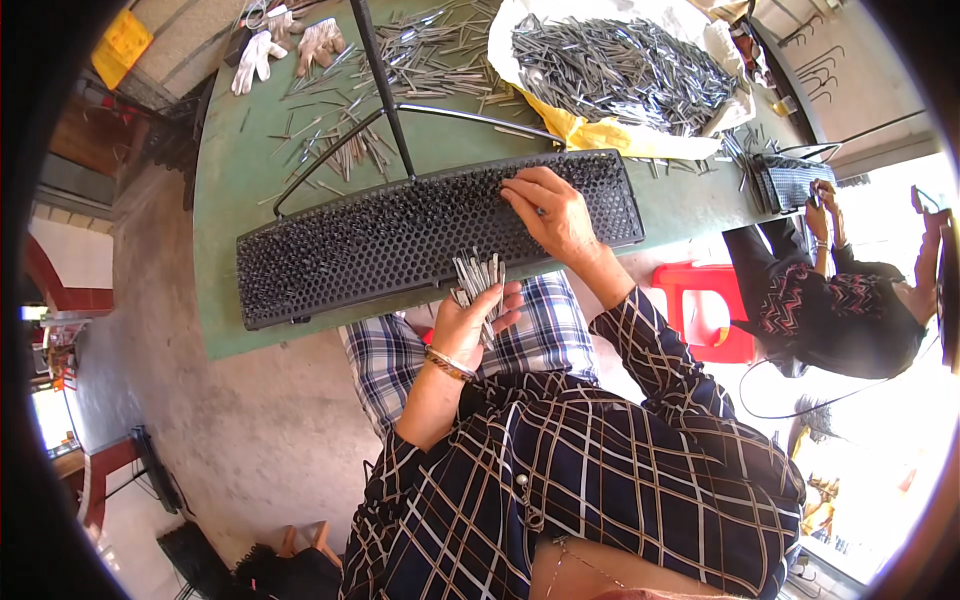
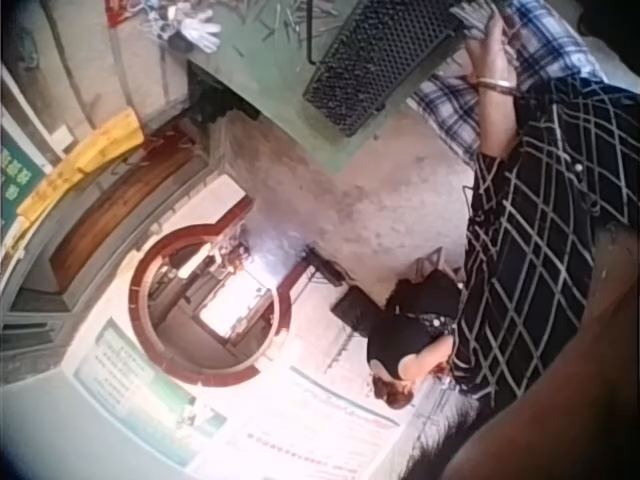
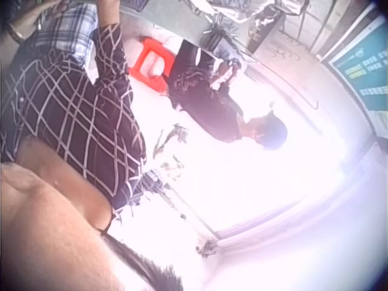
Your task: Sorting and inserting small metal pins into a perforated grid tray.
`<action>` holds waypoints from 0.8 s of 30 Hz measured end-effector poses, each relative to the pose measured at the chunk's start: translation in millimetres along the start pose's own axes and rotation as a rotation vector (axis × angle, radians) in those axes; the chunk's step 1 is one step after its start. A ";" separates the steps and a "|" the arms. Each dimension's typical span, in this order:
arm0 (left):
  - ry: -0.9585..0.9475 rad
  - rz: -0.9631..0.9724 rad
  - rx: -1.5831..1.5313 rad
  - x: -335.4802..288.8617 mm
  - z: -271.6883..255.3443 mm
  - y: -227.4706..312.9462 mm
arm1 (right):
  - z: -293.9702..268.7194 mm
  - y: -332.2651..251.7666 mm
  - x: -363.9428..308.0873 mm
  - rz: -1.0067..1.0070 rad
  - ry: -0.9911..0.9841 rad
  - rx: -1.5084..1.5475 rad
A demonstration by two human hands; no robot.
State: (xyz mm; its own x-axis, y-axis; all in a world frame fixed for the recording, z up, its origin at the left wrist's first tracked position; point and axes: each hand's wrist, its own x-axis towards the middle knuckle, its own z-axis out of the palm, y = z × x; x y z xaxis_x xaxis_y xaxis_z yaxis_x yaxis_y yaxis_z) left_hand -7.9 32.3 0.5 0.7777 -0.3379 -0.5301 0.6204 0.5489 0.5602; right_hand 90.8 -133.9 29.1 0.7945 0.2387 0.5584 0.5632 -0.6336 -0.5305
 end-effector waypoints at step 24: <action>0.047 0.119 0.019 -4.9 1.4 3.9 | -5.7 -35.6 -14.3 0.655 -0.493 0.542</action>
State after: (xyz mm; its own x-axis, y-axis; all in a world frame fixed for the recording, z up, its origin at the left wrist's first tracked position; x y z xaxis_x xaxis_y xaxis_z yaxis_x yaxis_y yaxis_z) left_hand -9.2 35.0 6.2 0.8409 -0.2348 -0.4877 0.5257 0.5687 0.6326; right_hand 58.1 -119.0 43.7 0.9234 0.3186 -0.2141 -0.0926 -0.3563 -0.9298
